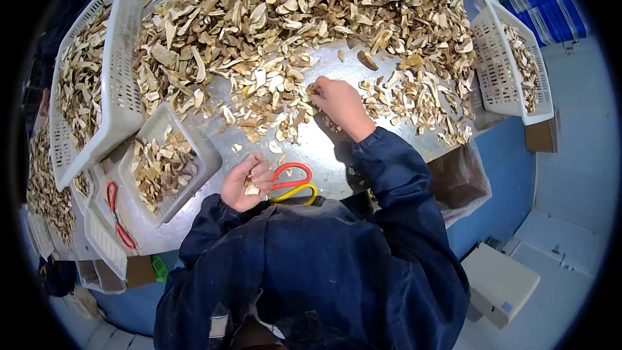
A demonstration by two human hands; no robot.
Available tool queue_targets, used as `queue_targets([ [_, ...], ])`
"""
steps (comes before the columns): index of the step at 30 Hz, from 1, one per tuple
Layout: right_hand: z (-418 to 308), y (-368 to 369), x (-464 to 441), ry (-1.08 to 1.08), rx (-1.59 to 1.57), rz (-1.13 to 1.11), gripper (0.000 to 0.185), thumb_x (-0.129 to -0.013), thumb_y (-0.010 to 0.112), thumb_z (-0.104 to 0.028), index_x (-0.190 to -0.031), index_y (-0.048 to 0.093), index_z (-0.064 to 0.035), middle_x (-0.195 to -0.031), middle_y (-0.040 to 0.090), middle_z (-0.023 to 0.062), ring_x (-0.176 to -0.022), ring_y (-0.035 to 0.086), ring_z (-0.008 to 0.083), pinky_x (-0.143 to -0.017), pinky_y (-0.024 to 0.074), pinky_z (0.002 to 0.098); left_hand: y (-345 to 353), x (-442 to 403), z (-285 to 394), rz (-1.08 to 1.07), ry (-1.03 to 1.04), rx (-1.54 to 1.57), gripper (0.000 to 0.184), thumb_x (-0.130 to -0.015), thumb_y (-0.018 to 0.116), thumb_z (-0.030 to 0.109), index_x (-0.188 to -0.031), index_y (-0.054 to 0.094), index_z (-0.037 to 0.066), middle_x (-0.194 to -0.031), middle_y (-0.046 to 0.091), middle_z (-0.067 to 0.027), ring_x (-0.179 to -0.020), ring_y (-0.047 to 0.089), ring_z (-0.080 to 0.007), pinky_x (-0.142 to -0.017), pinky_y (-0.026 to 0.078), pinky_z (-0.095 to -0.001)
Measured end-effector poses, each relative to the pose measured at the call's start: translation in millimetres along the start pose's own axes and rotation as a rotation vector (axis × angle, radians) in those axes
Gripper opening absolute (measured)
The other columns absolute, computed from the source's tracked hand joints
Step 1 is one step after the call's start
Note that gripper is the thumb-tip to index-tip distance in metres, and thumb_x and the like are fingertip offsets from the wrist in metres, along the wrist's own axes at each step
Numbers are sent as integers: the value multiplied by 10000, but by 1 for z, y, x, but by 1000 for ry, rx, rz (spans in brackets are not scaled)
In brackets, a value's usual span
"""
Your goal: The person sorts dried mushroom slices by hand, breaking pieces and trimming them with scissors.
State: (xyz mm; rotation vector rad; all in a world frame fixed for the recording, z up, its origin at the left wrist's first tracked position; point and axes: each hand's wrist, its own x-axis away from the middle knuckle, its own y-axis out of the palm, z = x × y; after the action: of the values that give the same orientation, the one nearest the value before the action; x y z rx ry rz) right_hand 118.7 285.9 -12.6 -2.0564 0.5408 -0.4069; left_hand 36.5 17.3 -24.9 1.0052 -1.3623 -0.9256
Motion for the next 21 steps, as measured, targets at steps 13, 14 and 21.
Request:
queue_targets([
  [13, -31, 11, 52, 535, -1843, -604, 120, -952, 504, -152, -852, 504, -85, -571, 330, -81, -436, 298, 11, -356, 224, 157, 34, -32, -4, 158, 233, -672, 338, -933, 501, 96, -1265, 478, 33, -927, 497, 6, -775, 442, -62, -619, 367, -208],
  [14, -33, 18, 55, 561, -1850, -632, 99, -946, 508, -141, -871, 511, -77, -583, 366, -67, -437, 307, 18, -365, 234, 164, 33, -34, -4, 167, 284, -720, 326, -927, 510, 85, -1248, 491, 32, -928, 503, 4, -787, 451, -59, -622, 371, -206],
  [21, -30, 28, 68, 441, -1555, -580, 138, -903, 561, -138, -947, 591, -10, -595, 478, -26, -435, 356, 32, -391, 265, 187, 20, -28, 5, 294, 196, -1101, 281, -903, 546, 81, -1177, 527, 22, -954, 543, -6, -707, 484, -60, -605, 385, -197],
])
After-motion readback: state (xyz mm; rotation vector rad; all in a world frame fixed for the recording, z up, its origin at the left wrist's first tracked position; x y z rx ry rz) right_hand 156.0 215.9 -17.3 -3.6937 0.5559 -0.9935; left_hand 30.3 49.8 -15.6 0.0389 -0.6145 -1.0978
